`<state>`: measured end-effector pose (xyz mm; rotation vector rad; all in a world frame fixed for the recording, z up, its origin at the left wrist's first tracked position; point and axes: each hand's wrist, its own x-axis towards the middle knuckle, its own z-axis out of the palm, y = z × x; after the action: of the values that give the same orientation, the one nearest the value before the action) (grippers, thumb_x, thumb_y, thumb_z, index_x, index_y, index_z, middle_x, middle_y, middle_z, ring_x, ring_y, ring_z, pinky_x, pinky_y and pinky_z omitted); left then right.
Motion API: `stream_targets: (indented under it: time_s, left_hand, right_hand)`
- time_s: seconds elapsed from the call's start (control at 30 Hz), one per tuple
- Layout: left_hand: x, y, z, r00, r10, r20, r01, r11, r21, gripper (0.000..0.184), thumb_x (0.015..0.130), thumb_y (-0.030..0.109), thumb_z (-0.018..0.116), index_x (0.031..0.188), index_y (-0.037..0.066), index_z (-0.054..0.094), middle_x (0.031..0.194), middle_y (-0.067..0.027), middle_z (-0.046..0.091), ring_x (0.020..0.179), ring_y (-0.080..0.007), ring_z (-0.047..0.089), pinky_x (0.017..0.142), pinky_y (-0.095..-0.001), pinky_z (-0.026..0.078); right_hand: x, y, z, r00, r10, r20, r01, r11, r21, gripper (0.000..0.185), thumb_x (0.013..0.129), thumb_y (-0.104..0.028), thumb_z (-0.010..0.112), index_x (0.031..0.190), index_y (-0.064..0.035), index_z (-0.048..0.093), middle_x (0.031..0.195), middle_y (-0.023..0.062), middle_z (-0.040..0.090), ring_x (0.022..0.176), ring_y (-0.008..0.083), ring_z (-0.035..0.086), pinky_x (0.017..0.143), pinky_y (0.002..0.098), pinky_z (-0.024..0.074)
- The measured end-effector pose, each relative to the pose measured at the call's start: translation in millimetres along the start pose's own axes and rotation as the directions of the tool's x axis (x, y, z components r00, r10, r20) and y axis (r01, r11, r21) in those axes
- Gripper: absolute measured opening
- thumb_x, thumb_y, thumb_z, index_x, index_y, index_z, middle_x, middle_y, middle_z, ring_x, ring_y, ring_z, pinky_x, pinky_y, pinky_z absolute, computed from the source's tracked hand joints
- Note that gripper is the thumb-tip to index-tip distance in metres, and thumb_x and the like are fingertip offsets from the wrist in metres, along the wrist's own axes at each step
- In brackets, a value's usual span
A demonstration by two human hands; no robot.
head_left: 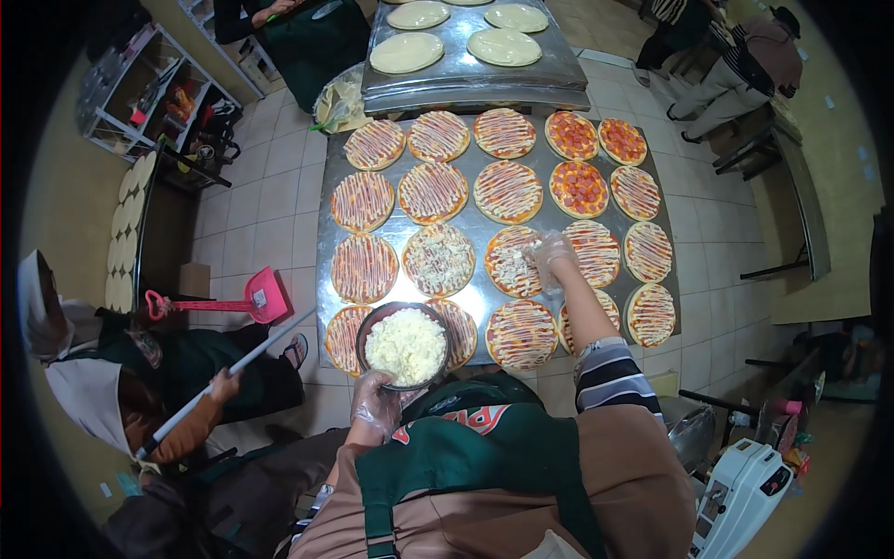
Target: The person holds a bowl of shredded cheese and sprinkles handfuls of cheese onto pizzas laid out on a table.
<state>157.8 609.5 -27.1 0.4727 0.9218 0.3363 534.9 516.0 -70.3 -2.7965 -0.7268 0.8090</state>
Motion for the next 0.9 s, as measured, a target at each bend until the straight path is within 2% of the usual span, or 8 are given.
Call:
stream_targets:
  time_s: [0.33, 0.43, 0.5, 0.53, 0.6, 0.67, 0.73, 0.9]
  left_hand:
    - [-12, -2, 14, 1.0, 0.004, -0.023, -0.004, 1.0, -0.004, 0.062, 0.062, 0.018, 0.047, 0.119, -0.001, 0.035, 0.106, -0.0176, 0.051, 0.08, -0.029, 0.055, 0.052, -0.0314, 0.043]
    - [-7, -5, 2, 1.0, -0.006, -0.013, 0.006, 1.0, 0.009, 0.062, 0.062, 0.018, 0.048, 0.119, -0.001, 0.035, 0.107, -0.0183, 0.05, 0.082, -0.0303, 0.055, 0.054, -0.032, 0.044]
    - [-8, -6, 2, 1.0, -0.004, -0.016, 0.004, 1.0, -0.02, 0.062, 0.062, 0.019, 0.048, 0.119, -0.001, 0.035, 0.107, -0.0185, 0.05, 0.081, -0.0303, 0.055, 0.054, -0.0323, 0.045]
    - [-10, -6, 5, 1.0, -0.003, -0.02, 0.002, 0.999, -0.048, 0.062, 0.062, 0.019, 0.048, 0.119, -0.002, 0.035, 0.107, -0.0186, 0.05, 0.081, -0.0303, 0.055, 0.054, -0.0327, 0.045]
    - [-13, -4, 11, 0.999, 0.007, -0.033, -0.008, 0.999, -0.042, 0.062, 0.062, 0.019, 0.048, 0.119, -0.002, 0.035, 0.106, -0.019, 0.051, 0.079, -0.0298, 0.055, 0.053, -0.0322, 0.044]
    - [-15, -3, 13, 0.999, 0.016, -0.045, -0.018, 0.999, -0.036, 0.062, 0.062, 0.019, 0.048, 0.118, -0.002, 0.035, 0.105, -0.0193, 0.051, 0.077, -0.0293, 0.055, 0.052, -0.0318, 0.044]
    - [-18, -2, 10, 0.999, 0.027, -0.039, -0.032, 0.989, -0.142, 0.033, 0.065, 0.007, 0.046, 0.094, -0.008, 0.046, 0.093, -0.0175, 0.054, 0.073, -0.0264, 0.056, 0.056, -0.0346, 0.049]
    - [-13, -10, -13, 0.999, 0.019, 0.032, -0.012, 0.978, -0.209, 0.024, 0.066, 0.008, 0.047, 0.085, -0.005, 0.048, 0.093, -0.0171, 0.053, 0.078, -0.0274, 0.056, 0.061, -0.0358, 0.05]
  right_hand:
    - [1, 39, 1, 0.99, 0.027, 0.136, -0.067, 0.951, 0.303, 0.036, 0.071, -0.032, 0.057, 0.103, -0.0148, 0.058, 0.102, 0.0091, 0.058, 0.095, 0.0257, 0.054, 0.08, 0.033, 0.0432]
    - [-6, 41, 7, 0.996, 0.066, -0.059, -0.048, 0.963, 0.265, 0.033, 0.069, -0.024, 0.059, 0.101, -0.0142, 0.06, 0.101, 0.0119, 0.058, 0.09, 0.0255, 0.057, 0.078, 0.0332, 0.0444]
    - [-2, 50, 5, 0.976, 0.008, 0.217, -0.15, 0.745, 0.65, 0.033, 0.067, -0.023, 0.061, 0.098, -0.0119, 0.06, 0.098, 0.0125, 0.059, 0.089, 0.0254, 0.057, 0.078, 0.0342, 0.0442]
    - [0, 52, 4, 0.976, 0.007, 0.217, -0.15, 0.745, 0.65, 0.033, 0.067, -0.023, 0.061, 0.098, -0.0119, 0.06, 0.098, 0.0125, 0.059, 0.089, 0.0254, 0.057, 0.078, 0.0342, 0.0442]
    - [5, 54, -2, 1.0, 0.002, -0.01, -0.001, 0.992, 0.127, 0.03, 0.067, -0.023, 0.061, 0.095, -0.0126, 0.061, 0.097, 0.0121, 0.059, 0.089, 0.0266, 0.056, 0.078, 0.0357, 0.0438]
    - [-10, 35, -22, 0.998, 0.058, -0.034, -0.054, 0.991, 0.12, 0.03, 0.068, -0.025, 0.06, 0.095, -0.0131, 0.061, 0.097, 0.0119, 0.059, 0.091, 0.0266, 0.056, 0.079, 0.0357, 0.0434]
    - [-9, 30, -27, 0.992, 0.114, -0.057, -0.107, 0.988, 0.115, 0.029, 0.068, -0.026, 0.06, 0.095, -0.0135, 0.061, 0.098, 0.0117, 0.058, 0.093, 0.0267, 0.055, 0.079, 0.0358, 0.043]
    - [20, 28, -21, 0.998, -0.068, -0.016, 0.068, 0.997, 0.041, 0.03, 0.072, -0.033, 0.057, 0.097, -0.0153, 0.061, 0.103, 0.0094, 0.056, 0.099, 0.0255, 0.052, 0.084, 0.0344, 0.0406]
